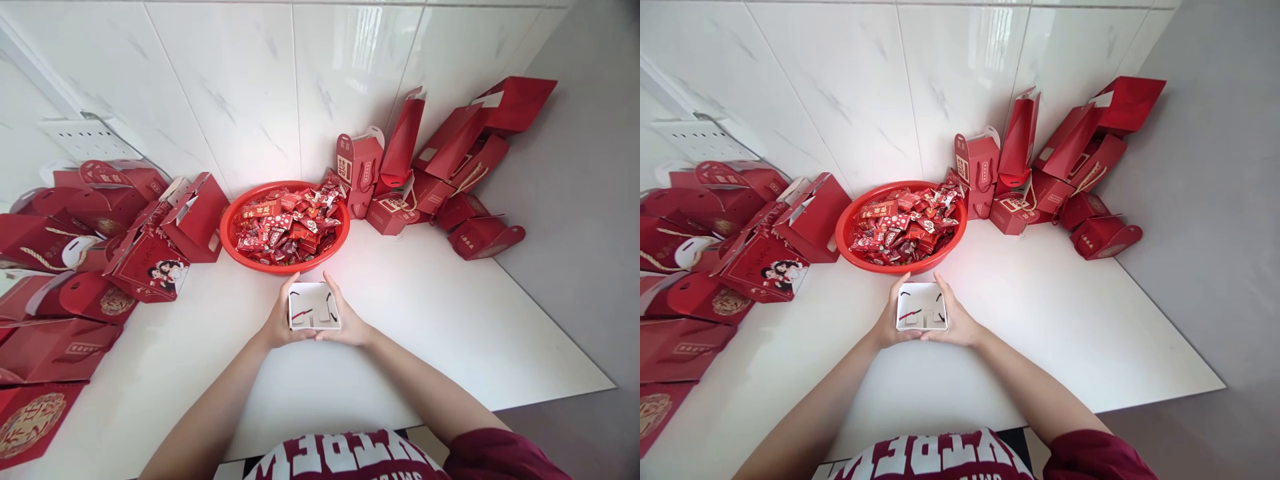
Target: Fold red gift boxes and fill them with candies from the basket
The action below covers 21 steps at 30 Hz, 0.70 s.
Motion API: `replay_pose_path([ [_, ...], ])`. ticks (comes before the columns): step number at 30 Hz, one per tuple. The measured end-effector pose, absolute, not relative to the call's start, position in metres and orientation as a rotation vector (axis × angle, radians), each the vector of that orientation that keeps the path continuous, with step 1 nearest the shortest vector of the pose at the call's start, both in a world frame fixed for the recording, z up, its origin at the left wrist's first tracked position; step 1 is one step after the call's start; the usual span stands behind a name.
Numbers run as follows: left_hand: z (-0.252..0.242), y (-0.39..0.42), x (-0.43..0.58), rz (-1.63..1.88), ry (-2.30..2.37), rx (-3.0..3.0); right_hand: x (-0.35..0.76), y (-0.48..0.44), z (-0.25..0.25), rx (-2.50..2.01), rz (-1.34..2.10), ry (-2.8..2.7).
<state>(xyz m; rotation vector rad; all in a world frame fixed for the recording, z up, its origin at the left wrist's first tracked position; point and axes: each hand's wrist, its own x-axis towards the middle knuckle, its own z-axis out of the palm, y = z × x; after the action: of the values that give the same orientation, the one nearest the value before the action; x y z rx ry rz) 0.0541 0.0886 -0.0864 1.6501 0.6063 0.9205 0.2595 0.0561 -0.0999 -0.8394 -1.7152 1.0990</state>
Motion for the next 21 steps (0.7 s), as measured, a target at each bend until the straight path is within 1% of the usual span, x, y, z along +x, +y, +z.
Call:
replay_pose_path([
  [7,-0.08,0.093,0.05,0.892,0.627,1.613,0.256,0.06,-0.102,-0.819,1.208,-1.586],
  [16,-0.076,0.085,0.049,0.87,0.632,1.602,0.254,0.058,-0.098,-0.841,1.095,-1.614],
  [21,-0.068,0.08,0.05,0.834,0.648,1.553,0.253,0.056,-0.102,-0.866,1.101,-1.627],
])
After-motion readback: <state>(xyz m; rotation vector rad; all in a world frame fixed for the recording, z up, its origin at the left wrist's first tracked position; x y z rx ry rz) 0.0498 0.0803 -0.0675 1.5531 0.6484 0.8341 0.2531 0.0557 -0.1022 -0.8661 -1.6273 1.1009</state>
